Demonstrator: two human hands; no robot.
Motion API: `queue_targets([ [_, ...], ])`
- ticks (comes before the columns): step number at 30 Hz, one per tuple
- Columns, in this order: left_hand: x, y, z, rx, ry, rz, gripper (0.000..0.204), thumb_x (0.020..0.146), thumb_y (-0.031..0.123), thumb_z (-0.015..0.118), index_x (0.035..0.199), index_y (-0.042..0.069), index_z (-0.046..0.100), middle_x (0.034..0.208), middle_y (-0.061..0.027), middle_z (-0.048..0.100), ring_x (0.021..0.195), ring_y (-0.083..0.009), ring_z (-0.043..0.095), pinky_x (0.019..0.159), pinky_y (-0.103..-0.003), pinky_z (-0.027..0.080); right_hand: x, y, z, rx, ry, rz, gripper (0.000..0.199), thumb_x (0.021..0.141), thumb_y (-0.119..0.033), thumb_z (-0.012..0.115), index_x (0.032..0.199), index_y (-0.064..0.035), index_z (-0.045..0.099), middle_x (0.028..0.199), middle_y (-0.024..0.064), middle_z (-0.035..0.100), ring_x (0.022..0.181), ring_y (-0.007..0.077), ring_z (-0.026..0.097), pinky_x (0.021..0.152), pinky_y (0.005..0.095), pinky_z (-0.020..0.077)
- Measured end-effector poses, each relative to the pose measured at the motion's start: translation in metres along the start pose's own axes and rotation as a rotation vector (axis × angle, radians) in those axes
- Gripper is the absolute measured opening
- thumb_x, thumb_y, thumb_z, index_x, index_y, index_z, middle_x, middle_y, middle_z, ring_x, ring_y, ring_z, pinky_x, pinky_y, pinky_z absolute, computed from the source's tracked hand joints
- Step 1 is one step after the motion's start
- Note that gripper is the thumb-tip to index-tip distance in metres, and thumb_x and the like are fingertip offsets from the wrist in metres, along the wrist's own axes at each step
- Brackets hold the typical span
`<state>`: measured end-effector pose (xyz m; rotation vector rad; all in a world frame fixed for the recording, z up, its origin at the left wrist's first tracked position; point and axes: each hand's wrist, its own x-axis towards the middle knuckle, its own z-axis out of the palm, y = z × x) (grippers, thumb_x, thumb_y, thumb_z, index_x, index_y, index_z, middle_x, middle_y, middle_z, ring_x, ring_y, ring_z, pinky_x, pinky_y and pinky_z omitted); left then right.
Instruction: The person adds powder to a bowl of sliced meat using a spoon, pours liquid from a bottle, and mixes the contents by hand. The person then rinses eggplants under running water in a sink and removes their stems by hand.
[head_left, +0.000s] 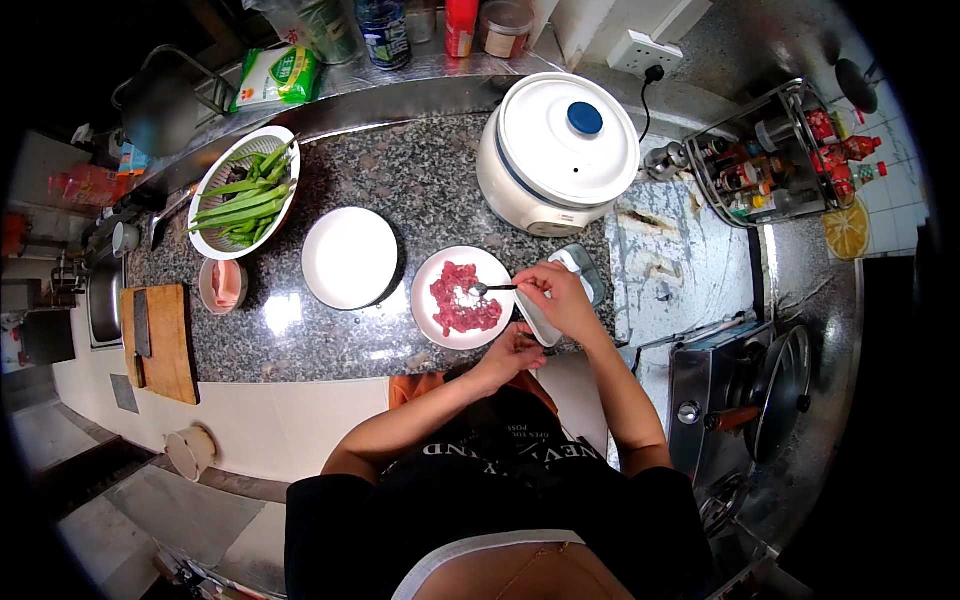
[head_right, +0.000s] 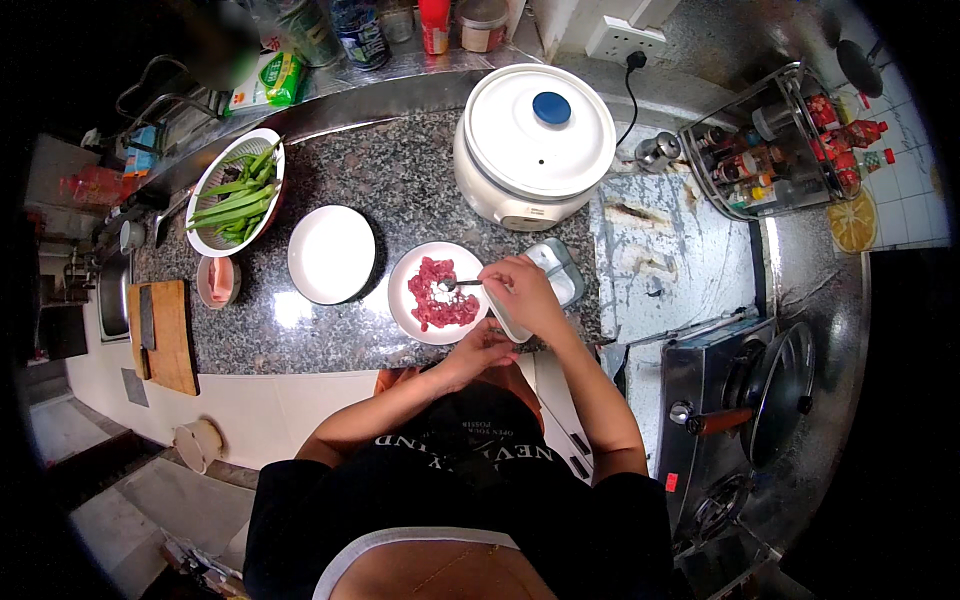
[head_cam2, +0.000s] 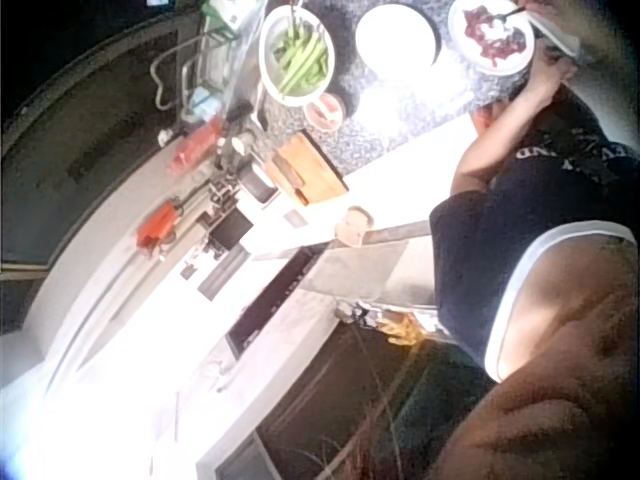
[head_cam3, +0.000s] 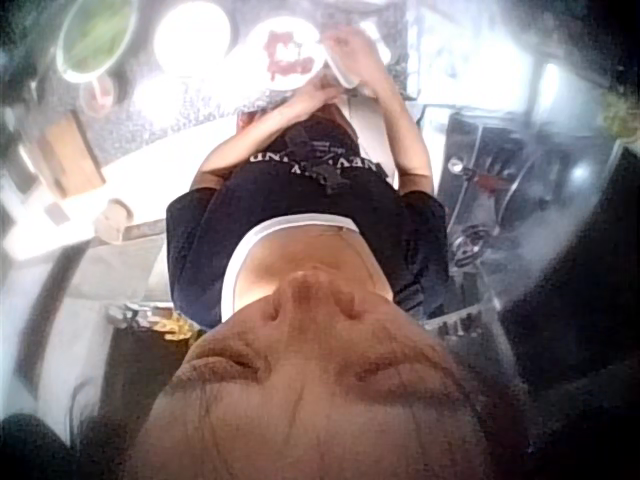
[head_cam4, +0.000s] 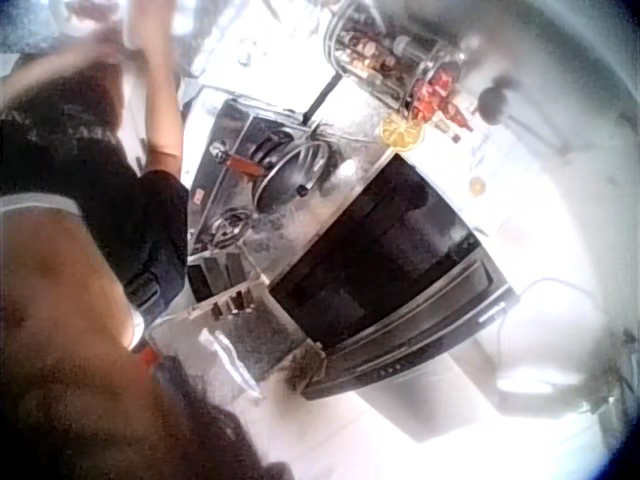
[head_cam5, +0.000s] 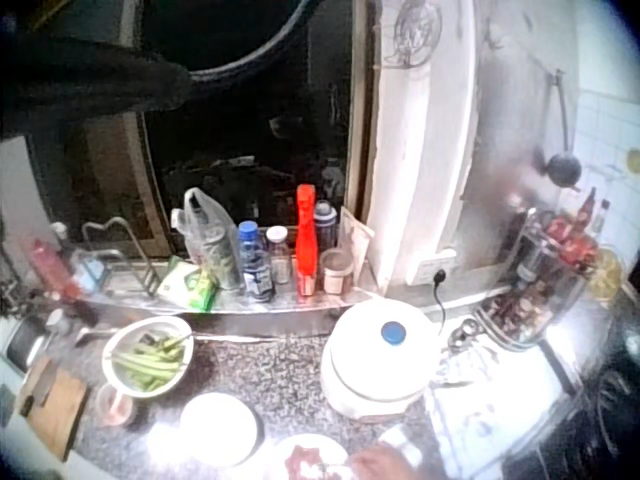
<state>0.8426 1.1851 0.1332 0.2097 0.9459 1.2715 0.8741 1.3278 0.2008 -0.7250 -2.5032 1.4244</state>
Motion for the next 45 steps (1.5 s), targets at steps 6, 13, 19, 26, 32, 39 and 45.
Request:
queue_targets([
  [6, -0.002, -0.005, 0.006, -0.014, 0.006, 0.001, 0.033, 0.079, 0.007, 0.056, 0.106, 0.004, 0.036, 0.091, -0.0089, 0.048, 0.078, -0.0146, 0.055, 0.068, -0.024, 0.046, 0.002, -0.006, 0.013, -0.156, -0.014, -0.241, 0.008, 0.074, -0.008, 0.058, 0.081, -0.0049, 0.061, 0.070, 0.0042, 0.054, 0.065, 0.0150, 0.048, 0.059, 0.0252, 0.0404],
  [13, -0.001, -0.006, 0.007, 0.003, 0.019, 0.012, 0.041, 0.078, 0.005, 0.055, 0.111, 0.005, 0.031, 0.094, -0.0106, 0.047, 0.078, -0.0161, 0.055, 0.069, -0.025, 0.046, -0.003, -0.007, 0.002, 0.073, -0.062, 0.045, 0.011, 0.075, -0.009, 0.057, 0.085, -0.0049, 0.061, 0.075, 0.0030, 0.057, 0.064, 0.0107, 0.048, 0.061, 0.0231, 0.0404],
  [19, 0.008, -0.009, 0.011, 0.217, 0.073, 0.168, 0.047, 0.079, 0.002, 0.051, 0.118, 0.006, 0.026, 0.098, -0.0103, 0.050, 0.082, -0.0155, 0.055, 0.069, -0.025, 0.045, -0.026, 0.026, -0.045, 0.502, 0.143, 0.188, 0.010, 0.080, -0.006, 0.054, 0.088, -0.0011, 0.059, 0.081, 0.0001, 0.059, 0.071, 0.0055, 0.050, 0.065, 0.0189, 0.0400],
  [26, 0.006, -0.013, 0.015, 0.183, 0.062, 0.026, 0.046, 0.077, 0.001, 0.053, 0.115, 0.005, 0.026, 0.096, -0.0118, 0.046, 0.079, -0.0167, 0.055, 0.068, -0.026, 0.047, -0.039, 0.039, -0.053, 0.377, 0.163, 0.242, 0.009, 0.080, -0.002, 0.053, 0.087, -0.0016, 0.059, 0.078, -0.0011, 0.058, 0.068, 0.0031, 0.050, 0.061, 0.0157, 0.0384],
  [32, 0.003, -0.022, 0.006, 0.107, 0.049, 0.044, 0.043, 0.077, 0.000, 0.053, 0.111, 0.005, 0.027, 0.096, -0.0118, 0.044, 0.077, -0.0166, 0.054, 0.068, -0.026, 0.047, -0.010, -0.003, -0.002, -0.100, 0.022, -0.118, 0.008, 0.072, -0.006, 0.056, 0.079, -0.0054, 0.060, 0.075, 0.0090, 0.056, 0.072, 0.0225, 0.052, 0.064, 0.0296, 0.0414],
  [39, 0.000, -0.017, 0.001, 0.069, 0.053, 0.115, 0.037, 0.077, 0.000, 0.051, 0.108, 0.005, 0.030, 0.092, -0.0108, 0.045, 0.076, -0.0157, 0.054, 0.065, -0.026, 0.046, -0.005, -0.012, 0.025, -0.423, 0.002, -0.287, 0.008, 0.071, -0.007, 0.059, 0.079, -0.0059, 0.060, 0.073, 0.0085, 0.054, 0.075, 0.0244, 0.049, 0.067, 0.0324, 0.0394],
  [45, 0.005, -0.005, 0.010, 0.182, 0.129, 0.178, 0.037, 0.075, -0.004, 0.050, 0.105, 0.004, 0.031, 0.092, -0.0107, 0.048, 0.079, -0.0166, 0.054, 0.067, -0.026, 0.046, -0.023, 0.005, -0.045, -0.143, 0.389, -0.017, 0.006, 0.073, -0.002, 0.056, 0.078, -0.0040, 0.060, 0.071, 0.0080, 0.055, 0.068, 0.0208, 0.052, 0.061, 0.0290, 0.0415],
])
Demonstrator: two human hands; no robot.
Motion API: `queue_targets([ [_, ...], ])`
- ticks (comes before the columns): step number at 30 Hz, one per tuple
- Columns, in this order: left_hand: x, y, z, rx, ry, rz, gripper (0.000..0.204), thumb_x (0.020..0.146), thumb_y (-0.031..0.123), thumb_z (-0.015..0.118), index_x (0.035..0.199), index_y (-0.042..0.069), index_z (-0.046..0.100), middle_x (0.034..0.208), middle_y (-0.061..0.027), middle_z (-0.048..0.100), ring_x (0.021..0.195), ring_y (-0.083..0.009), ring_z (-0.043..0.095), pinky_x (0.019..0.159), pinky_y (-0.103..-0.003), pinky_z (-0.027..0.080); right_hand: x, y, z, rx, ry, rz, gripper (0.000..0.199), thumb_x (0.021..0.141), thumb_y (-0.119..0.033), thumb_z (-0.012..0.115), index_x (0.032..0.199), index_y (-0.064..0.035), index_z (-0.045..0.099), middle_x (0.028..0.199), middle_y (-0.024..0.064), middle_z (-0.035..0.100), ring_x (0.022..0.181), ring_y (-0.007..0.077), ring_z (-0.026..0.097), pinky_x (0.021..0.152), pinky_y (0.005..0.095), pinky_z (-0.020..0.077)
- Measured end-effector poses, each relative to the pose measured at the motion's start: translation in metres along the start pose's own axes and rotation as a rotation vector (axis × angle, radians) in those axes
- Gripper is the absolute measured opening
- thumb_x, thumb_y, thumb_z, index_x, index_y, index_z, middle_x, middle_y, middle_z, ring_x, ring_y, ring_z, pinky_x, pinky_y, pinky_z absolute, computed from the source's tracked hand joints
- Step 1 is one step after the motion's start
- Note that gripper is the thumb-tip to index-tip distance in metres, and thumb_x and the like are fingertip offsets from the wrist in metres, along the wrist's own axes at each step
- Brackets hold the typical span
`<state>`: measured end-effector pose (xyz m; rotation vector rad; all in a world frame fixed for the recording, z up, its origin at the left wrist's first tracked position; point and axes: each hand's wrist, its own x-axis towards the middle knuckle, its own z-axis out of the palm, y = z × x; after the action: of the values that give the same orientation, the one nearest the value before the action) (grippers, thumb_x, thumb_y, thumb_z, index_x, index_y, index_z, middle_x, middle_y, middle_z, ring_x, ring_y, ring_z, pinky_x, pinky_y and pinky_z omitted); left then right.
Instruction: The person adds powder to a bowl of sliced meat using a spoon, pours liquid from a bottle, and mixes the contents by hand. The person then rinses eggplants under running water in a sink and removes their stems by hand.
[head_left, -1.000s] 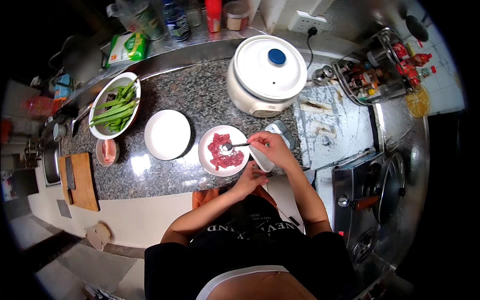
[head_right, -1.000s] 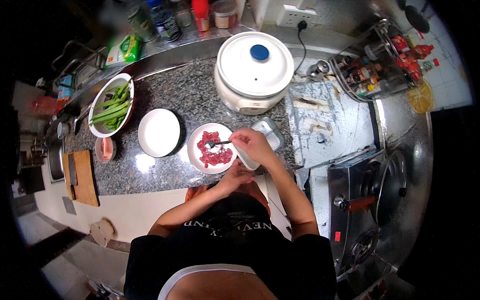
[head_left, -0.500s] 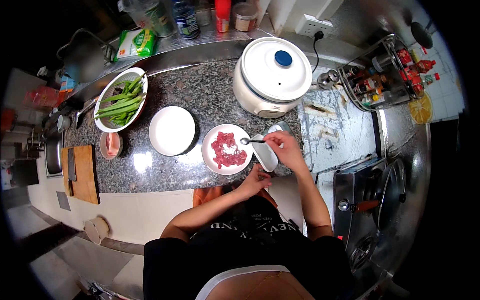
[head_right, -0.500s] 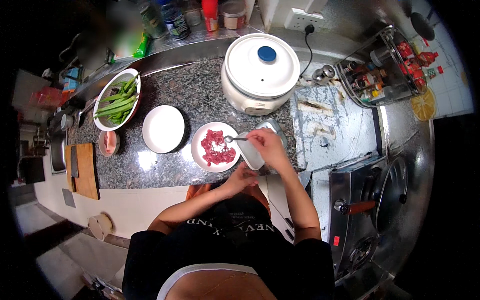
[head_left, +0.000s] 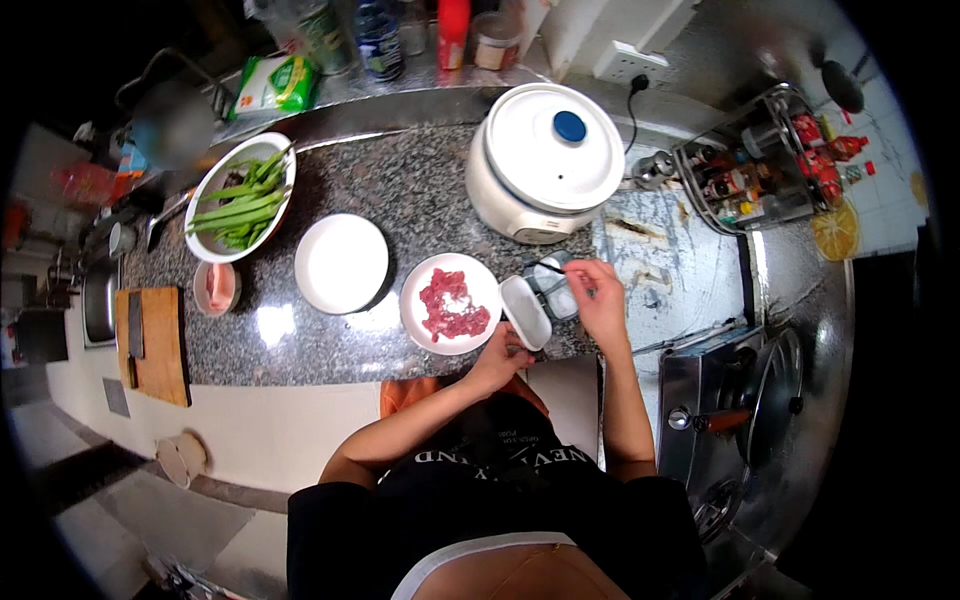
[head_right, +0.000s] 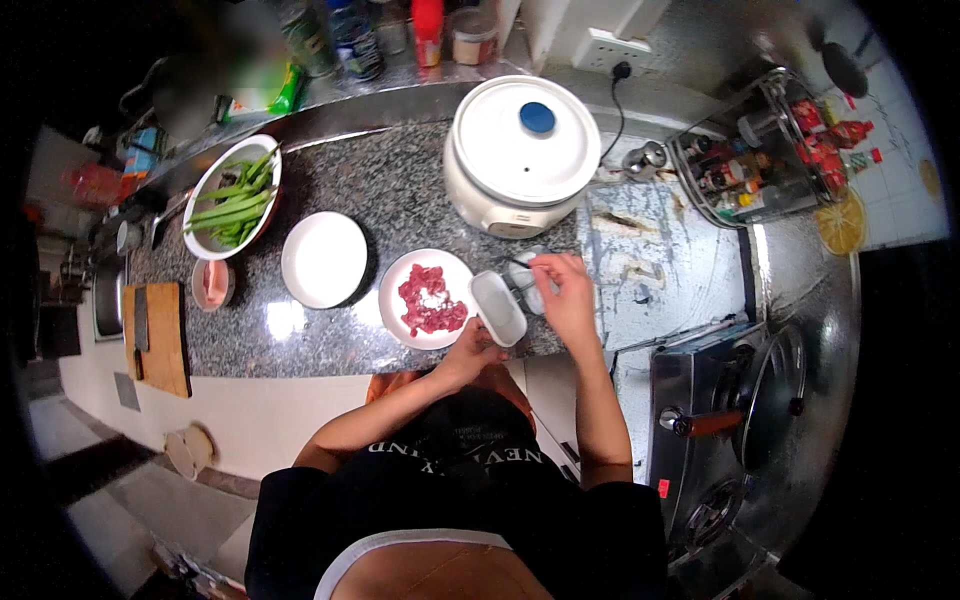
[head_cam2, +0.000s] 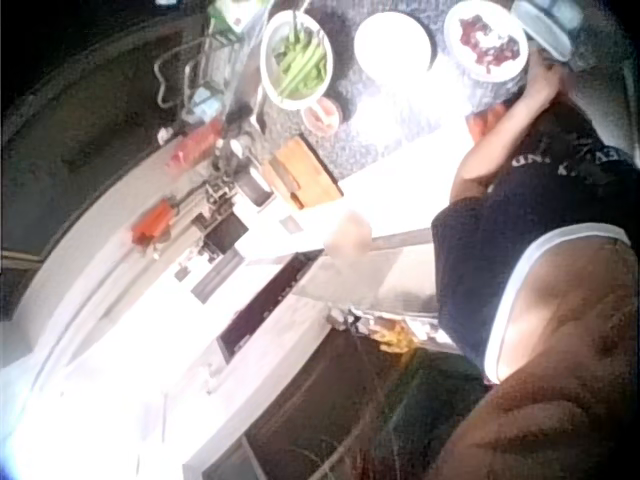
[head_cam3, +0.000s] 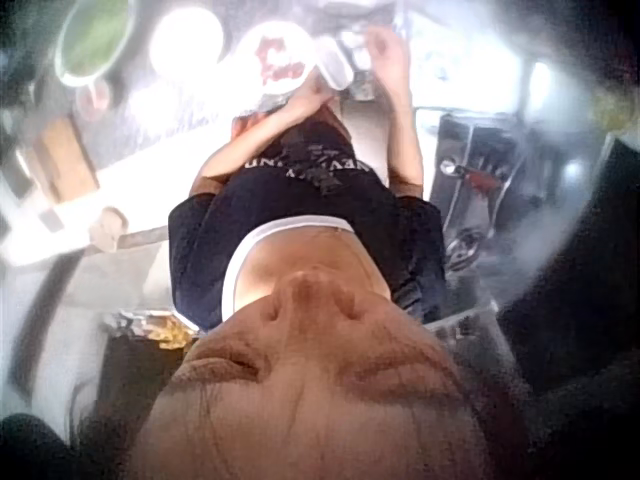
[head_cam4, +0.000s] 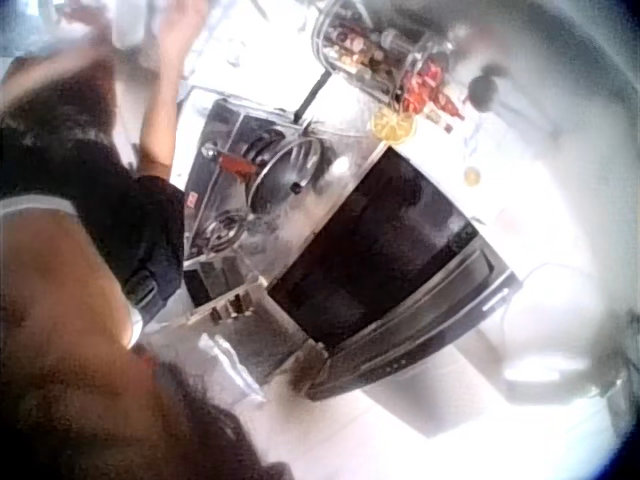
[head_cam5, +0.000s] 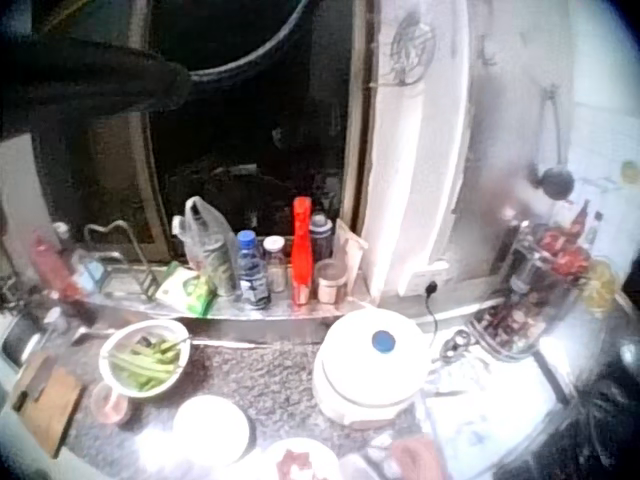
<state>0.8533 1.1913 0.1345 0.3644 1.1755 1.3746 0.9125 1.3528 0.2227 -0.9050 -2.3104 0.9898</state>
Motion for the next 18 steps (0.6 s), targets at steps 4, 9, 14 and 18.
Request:
queue_targets([
  [4, 0.013, 0.006, 0.008, 0.028, -0.027, 0.069, 0.034, 0.072, -0.010, 0.046, 0.100, 0.003, 0.032, 0.093, -0.0107, 0.048, 0.081, -0.0170, 0.054, 0.068, -0.026, 0.046, -0.010, 0.046, -0.025, -0.083, 0.057, 0.147, 0.007, 0.072, -0.002, 0.056, 0.077, -0.0044, 0.059, 0.073, 0.0105, 0.056, 0.066, 0.0258, 0.052, 0.063, 0.0317, 0.0413],
  [9, 0.018, 0.006, 0.011, 0.044, -0.042, 0.099, 0.033, 0.072, -0.011, 0.044, 0.098, 0.003, 0.031, 0.091, -0.0103, 0.047, 0.078, -0.0155, 0.055, 0.067, -0.024, 0.045, 0.003, 0.086, 0.014, -0.242, -0.012, -0.060, 0.010, 0.072, -0.007, 0.057, 0.081, -0.0051, 0.060, 0.080, 0.0127, 0.057, 0.078, 0.0302, 0.050, 0.075, 0.0373, 0.0386],
  [14, 0.035, 0.016, 0.023, 0.233, -0.115, 0.131, 0.045, 0.075, -0.006, 0.046, 0.115, 0.007, 0.029, 0.102, -0.0093, 0.044, 0.079, -0.0132, 0.053, 0.068, -0.024, 0.043, -0.003, 0.097, -0.011, -0.221, 0.381, -0.016, 0.012, 0.075, -0.009, 0.055, 0.086, -0.0043, 0.058, 0.086, 0.0130, 0.054, 0.085, 0.0285, 0.049, 0.077, 0.0345, 0.0395],
  [18, 0.046, 0.018, 0.036, 0.404, -0.216, 0.194, 0.040, 0.077, -0.002, 0.049, 0.115, 0.007, 0.038, 0.101, -0.0049, 0.048, 0.079, -0.0096, 0.050, 0.069, -0.022, 0.042, -0.025, 0.142, -0.036, 0.062, 0.452, 0.172, 0.010, 0.081, -0.011, 0.050, 0.081, -0.0038, 0.057, 0.080, 0.0066, 0.054, 0.075, 0.0189, 0.051, 0.067, 0.0280, 0.0411],
])
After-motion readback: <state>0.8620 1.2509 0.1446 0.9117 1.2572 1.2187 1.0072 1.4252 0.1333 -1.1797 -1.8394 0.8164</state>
